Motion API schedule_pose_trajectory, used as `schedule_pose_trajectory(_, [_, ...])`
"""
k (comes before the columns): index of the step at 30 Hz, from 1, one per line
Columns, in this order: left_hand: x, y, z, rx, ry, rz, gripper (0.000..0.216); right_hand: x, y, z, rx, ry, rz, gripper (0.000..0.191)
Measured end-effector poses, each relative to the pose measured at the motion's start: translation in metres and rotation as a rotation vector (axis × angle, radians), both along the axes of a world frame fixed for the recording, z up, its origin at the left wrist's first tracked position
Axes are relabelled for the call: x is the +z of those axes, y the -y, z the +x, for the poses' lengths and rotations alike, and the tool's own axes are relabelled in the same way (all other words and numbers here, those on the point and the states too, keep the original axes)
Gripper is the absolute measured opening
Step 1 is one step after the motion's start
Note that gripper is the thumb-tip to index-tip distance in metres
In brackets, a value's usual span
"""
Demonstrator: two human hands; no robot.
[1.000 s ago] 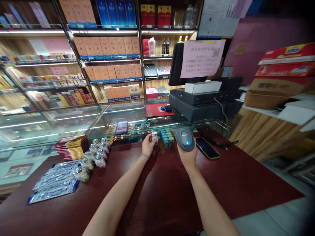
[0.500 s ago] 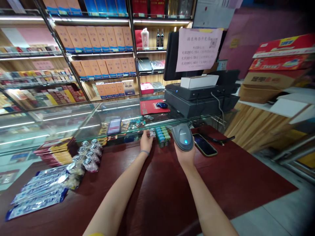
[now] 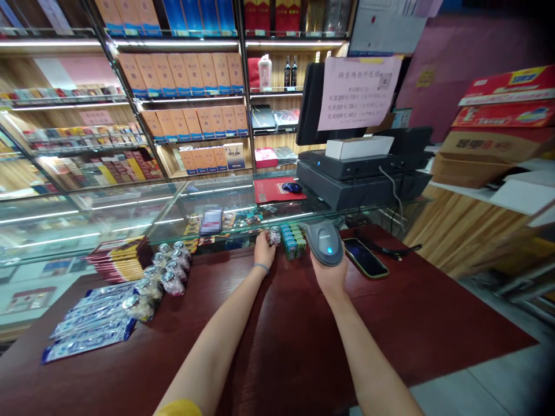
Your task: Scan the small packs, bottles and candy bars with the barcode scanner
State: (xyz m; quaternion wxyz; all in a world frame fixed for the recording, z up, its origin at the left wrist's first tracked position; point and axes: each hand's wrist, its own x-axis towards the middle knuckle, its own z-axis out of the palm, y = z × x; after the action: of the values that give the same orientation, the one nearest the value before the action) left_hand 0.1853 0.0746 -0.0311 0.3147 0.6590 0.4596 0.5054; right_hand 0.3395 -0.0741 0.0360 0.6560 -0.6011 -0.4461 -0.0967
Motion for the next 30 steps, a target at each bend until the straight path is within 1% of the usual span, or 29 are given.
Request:
schedule_pose_trajectory(4, [0.011,0.017,-0.012,0.029,0.051,-0.008,0.063,0.004,0.005,-0.005,0.018,0.054,-0.004,0.039])
schedule_pose_trajectory(7, [0.023,0.038,-0.036,0.027,0.074,0.040,0.063,0.005,0.010,-0.010,0.049,0.081,-0.026,0.039])
schedule_pose_trajectory(11, [0.043,0.073,-0.083,0.042,0.049,0.172,0.049,0.003,0.015,-0.019,0.068,0.154,-0.075,0.038])
schedule_pose_trajectory(14, [0.056,0.097,-0.123,0.102,0.042,0.235,0.041,0.002,0.017,-0.029,0.090,0.204,-0.103,0.042])
schedule_pose_trajectory(17, [0.064,0.118,-0.163,0.180,0.030,0.271,0.037,0.001,0.020,-0.043,0.129,0.241,-0.120,0.039])
schedule_pose_trajectory(21, [0.064,0.140,-0.215,0.321,0.014,0.298,0.033,-0.005,0.025,-0.061,0.216,0.337,-0.153,0.041])
schedule_pose_trajectory(24, [0.060,0.149,-0.245,0.448,-0.005,0.315,0.035,-0.012,0.029,-0.075,0.312,0.443,-0.157,0.043])
schedule_pose_trajectory(27, [0.055,0.152,-0.261,0.567,-0.075,0.316,0.043,-0.014,0.033,-0.087,0.415,0.551,-0.163,0.042])
schedule_pose_trajectory(30, [0.052,0.151,-0.265,0.604,-0.117,0.299,0.054,-0.013,0.037,-0.096,0.458,0.651,-0.154,0.041])
